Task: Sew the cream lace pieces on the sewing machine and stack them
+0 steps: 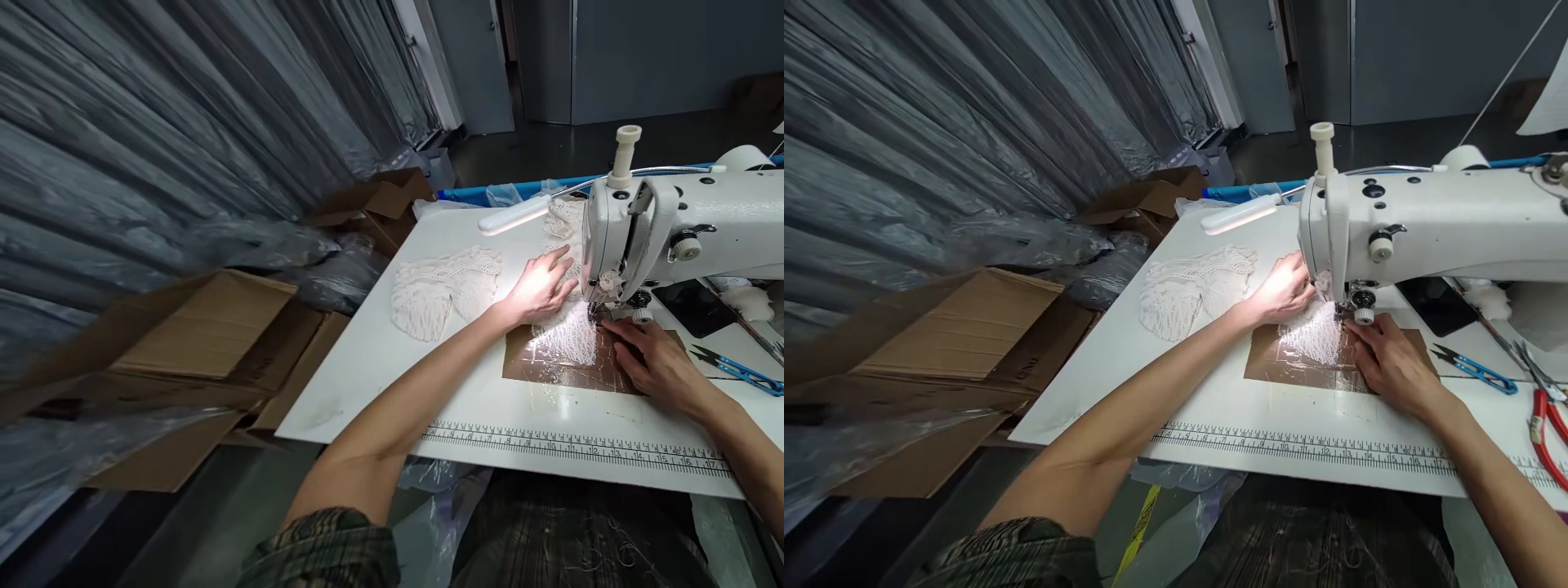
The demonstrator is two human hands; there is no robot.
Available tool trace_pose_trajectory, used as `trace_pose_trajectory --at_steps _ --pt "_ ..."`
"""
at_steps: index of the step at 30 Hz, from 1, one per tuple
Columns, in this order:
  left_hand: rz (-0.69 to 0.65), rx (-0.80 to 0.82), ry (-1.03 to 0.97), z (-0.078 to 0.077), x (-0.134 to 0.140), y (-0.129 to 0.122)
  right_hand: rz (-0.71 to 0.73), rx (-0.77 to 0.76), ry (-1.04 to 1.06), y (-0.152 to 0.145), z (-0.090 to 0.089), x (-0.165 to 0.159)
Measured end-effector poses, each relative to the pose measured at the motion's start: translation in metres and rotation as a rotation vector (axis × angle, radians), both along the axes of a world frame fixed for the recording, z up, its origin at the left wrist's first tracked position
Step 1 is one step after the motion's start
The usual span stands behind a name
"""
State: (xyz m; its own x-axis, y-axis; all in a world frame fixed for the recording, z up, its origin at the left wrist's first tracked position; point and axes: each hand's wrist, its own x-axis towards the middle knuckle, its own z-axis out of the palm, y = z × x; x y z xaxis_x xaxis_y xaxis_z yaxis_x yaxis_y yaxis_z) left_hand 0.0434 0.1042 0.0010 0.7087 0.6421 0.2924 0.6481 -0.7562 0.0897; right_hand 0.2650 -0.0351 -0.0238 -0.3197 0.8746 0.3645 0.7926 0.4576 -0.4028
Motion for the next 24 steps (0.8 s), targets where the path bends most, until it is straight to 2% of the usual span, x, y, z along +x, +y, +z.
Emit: trace_pose_trajectory --at_steps 2,5,7,9,13,17,21,24 --pt "-0.065 -0.013 -0.058 0.002 -0.008 -0.018 -0.033 0.005 0.027 0.000 0.001 0.001" --pt "-0.258 -0.153 -0.112 0.004 -0.018 -0.045 -0.066 0.025 0.049 0.001 -0.001 -0.001" --pt "-0.361 -0.216 -0.138 0.001 -0.020 -0.057 -0.075 0.034 0.067 0.001 -0.002 -0.003" --pt "-0.403 -0.234 -0.158 -0.004 -0.021 -0.063 -0.081 0.034 0.084 0.001 -0.001 -0.005" --pt "-0.355 -0.206 -0.171 -0.012 -0.017 -0.067 -0.002 0.023 0.108 -0.002 0.007 -0.010" --pt "-0.272 -0.250 -0.195 -0.010 -0.015 -0.070 0.147 -0.037 0.079 -0.006 0.013 -0.017" --pt "-0.232 -0.316 -0.252 -0.007 -0.014 -0.074 0.126 -0.039 0.073 -0.004 0.011 -0.024" --pt "-0.235 -0.301 -0.292 -0.006 -0.015 -0.074 0.095 -0.047 0.110 -0.001 0.010 -0.027"
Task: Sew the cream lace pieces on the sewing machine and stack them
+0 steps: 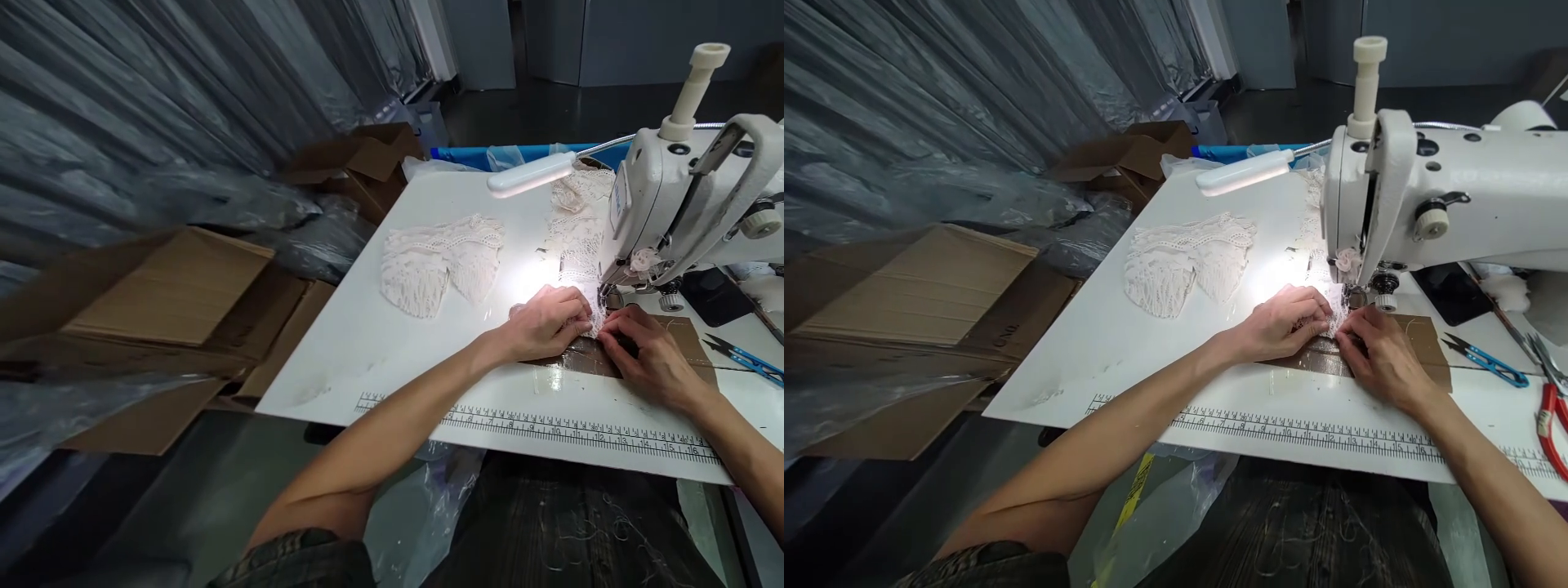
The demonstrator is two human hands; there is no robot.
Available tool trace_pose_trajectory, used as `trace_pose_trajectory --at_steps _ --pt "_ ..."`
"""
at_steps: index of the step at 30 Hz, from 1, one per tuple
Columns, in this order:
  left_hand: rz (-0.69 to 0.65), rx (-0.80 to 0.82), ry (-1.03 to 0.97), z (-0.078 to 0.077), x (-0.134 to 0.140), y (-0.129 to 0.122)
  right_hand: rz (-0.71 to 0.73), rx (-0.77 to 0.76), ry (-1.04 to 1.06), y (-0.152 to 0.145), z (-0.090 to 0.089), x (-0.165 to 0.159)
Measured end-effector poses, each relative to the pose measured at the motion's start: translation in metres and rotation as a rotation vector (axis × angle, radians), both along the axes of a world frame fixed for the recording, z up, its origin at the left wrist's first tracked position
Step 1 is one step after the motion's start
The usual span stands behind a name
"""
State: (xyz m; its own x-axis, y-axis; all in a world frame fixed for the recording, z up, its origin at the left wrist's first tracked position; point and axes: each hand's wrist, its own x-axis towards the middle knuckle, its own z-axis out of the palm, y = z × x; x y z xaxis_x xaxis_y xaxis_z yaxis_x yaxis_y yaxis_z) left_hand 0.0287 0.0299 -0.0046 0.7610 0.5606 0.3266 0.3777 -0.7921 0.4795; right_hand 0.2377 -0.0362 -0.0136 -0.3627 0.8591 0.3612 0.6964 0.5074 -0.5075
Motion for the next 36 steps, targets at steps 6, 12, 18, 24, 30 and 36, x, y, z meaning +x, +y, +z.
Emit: trace_pose_trajectory --at_steps 6,12,18,24,30,36 --pt "-0.109 0.059 -0.022 0.002 -0.006 0.003 0.021 0.016 0.042 -0.001 0.000 -0.001" --pt "-0.154 0.141 -0.121 -0.006 -0.003 0.005 0.016 -0.011 0.067 0.000 0.001 0.001" --pt "0.021 0.140 -0.316 -0.006 0.000 0.005 -0.059 0.106 -0.248 0.001 -0.008 0.010" --pt "-0.131 0.225 -0.281 -0.008 0.002 0.005 0.019 0.063 -0.295 -0.005 -0.007 0.010" --pt "-0.167 0.367 -0.201 -0.012 0.005 0.005 0.096 -0.020 -0.242 -0.007 0.003 0.012" --pt "-0.186 0.389 -0.085 -0.016 0.003 0.006 0.097 -0.034 -0.240 -0.009 0.005 0.012"
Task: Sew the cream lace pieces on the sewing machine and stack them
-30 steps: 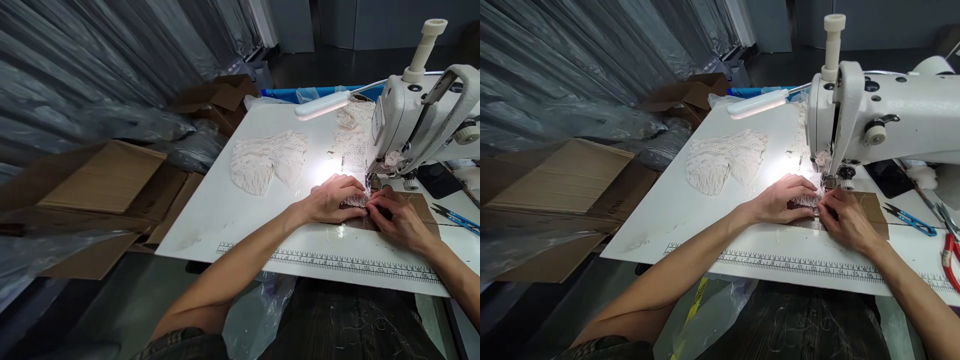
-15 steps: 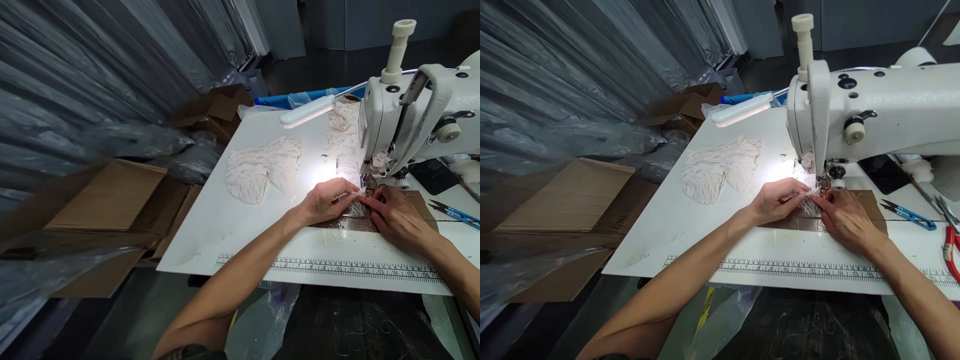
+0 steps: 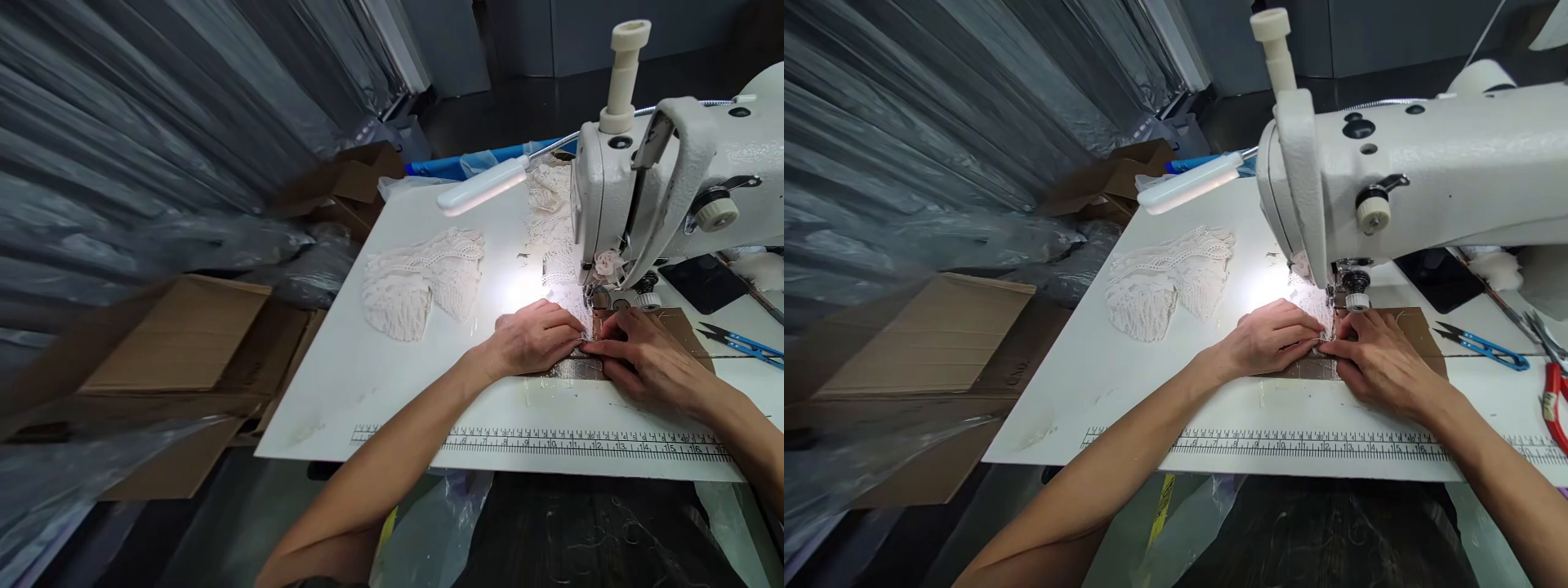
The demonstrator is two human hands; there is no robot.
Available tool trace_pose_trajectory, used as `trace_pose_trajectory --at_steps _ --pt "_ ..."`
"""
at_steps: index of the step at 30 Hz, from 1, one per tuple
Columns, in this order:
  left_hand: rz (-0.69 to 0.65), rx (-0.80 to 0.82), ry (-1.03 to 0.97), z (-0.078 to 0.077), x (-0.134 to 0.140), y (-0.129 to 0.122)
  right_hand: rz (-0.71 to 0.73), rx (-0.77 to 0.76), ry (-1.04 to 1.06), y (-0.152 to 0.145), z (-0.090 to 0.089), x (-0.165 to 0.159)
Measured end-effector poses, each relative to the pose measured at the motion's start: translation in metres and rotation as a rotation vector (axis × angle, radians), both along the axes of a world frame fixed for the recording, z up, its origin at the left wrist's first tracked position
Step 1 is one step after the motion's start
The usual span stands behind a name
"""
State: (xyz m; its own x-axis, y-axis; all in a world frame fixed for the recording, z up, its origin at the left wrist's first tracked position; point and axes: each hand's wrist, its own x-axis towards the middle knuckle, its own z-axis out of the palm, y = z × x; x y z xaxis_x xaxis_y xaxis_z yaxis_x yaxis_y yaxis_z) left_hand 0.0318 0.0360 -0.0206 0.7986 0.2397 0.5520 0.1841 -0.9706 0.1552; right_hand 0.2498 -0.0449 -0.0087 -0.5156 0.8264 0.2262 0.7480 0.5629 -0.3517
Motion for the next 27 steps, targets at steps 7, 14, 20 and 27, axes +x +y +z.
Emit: trace_pose_trajectory --at_steps 7,14,20,27 --pt "-0.032 -0.031 0.082 0.003 -0.005 0.001 0.023 -0.143 0.032 0.023 0.016 0.012" --pt "-0.011 0.093 0.053 0.000 -0.005 -0.001 -0.138 -0.045 -0.082 0.032 0.007 0.016" --pt "0.016 0.174 0.068 -0.002 -0.004 -0.002 -0.090 0.047 -0.123 0.025 -0.005 0.016" --pt "0.010 0.191 0.107 0.000 -0.003 -0.003 -0.058 0.101 -0.130 0.026 -0.004 0.015"
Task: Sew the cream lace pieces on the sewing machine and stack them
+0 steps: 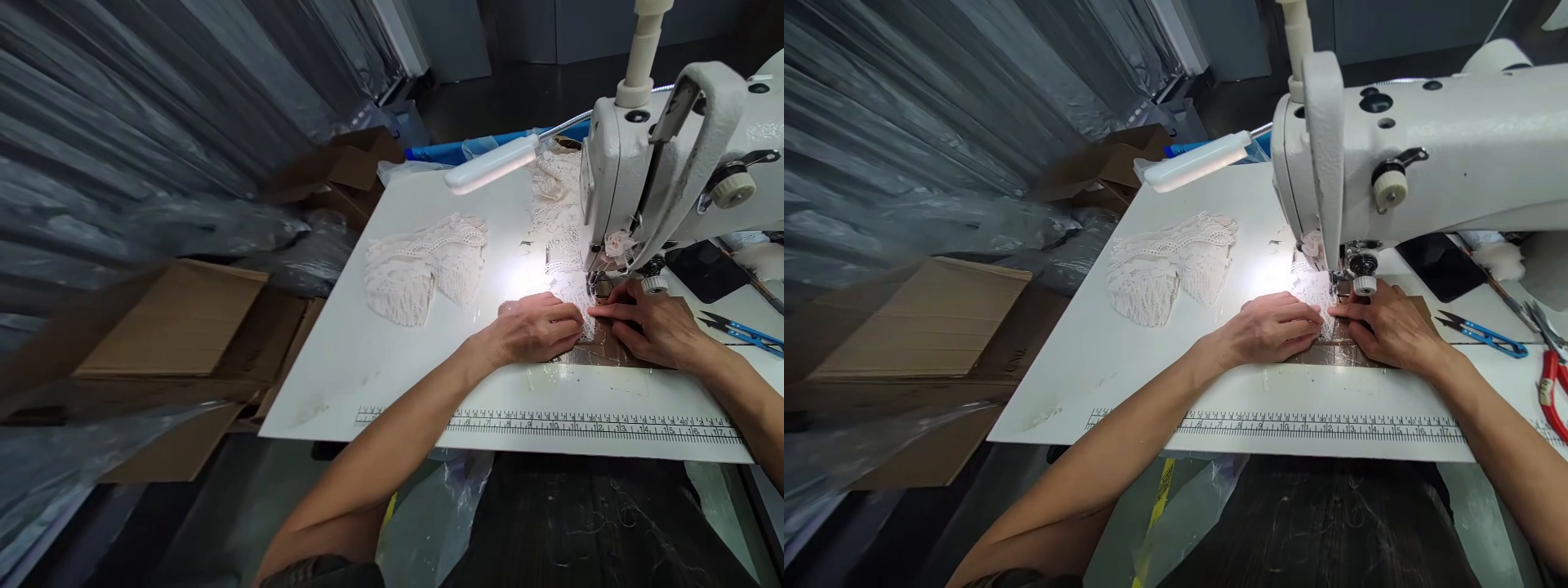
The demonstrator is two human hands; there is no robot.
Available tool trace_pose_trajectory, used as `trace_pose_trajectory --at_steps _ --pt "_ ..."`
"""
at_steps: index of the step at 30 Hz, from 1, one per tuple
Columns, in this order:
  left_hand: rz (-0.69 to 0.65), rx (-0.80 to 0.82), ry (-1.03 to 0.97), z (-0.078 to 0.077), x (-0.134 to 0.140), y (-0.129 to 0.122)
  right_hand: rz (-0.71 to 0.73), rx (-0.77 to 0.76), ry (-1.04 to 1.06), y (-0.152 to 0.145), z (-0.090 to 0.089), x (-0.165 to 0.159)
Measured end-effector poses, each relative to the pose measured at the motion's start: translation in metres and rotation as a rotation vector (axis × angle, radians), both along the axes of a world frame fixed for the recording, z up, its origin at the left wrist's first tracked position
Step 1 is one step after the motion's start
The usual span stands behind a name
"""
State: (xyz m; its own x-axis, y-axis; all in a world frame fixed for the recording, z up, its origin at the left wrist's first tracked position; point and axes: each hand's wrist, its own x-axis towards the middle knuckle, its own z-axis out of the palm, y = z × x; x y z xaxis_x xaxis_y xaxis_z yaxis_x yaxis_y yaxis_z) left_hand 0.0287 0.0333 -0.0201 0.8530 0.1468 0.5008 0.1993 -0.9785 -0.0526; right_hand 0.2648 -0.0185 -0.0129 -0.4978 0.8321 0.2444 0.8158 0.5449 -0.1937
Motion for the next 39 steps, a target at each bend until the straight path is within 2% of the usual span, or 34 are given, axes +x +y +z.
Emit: trace_pose_trajectory --at_steps 7,11,14,18,25,36,39 --pt "-0.040 0.026 0.207 0.017 -0.003 -0.007 0.052 0.047 -0.074 -0.002 -0.001 -0.001" --pt "-0.064 -0.048 0.339 0.026 -0.003 -0.006 0.029 0.081 -0.059 -0.004 -0.005 0.000" --pt "-0.074 -0.157 0.346 0.030 -0.003 0.000 0.017 0.096 -0.045 -0.005 -0.008 0.000" --pt "-0.065 -0.270 0.289 0.028 -0.004 0.005 0.039 0.077 -0.042 -0.004 -0.005 0.000" --pt "-0.032 -0.154 0.294 0.025 -0.004 -0.001 0.064 0.106 -0.074 -0.003 0.000 -0.002" --pt "0.023 -0.126 0.286 0.023 -0.006 -0.001 -0.122 0.016 -0.189 -0.001 -0.001 -0.013" --pt "0.052 -0.122 0.299 0.022 -0.004 -0.001 -0.121 0.007 -0.184 -0.001 -0.002 -0.012"
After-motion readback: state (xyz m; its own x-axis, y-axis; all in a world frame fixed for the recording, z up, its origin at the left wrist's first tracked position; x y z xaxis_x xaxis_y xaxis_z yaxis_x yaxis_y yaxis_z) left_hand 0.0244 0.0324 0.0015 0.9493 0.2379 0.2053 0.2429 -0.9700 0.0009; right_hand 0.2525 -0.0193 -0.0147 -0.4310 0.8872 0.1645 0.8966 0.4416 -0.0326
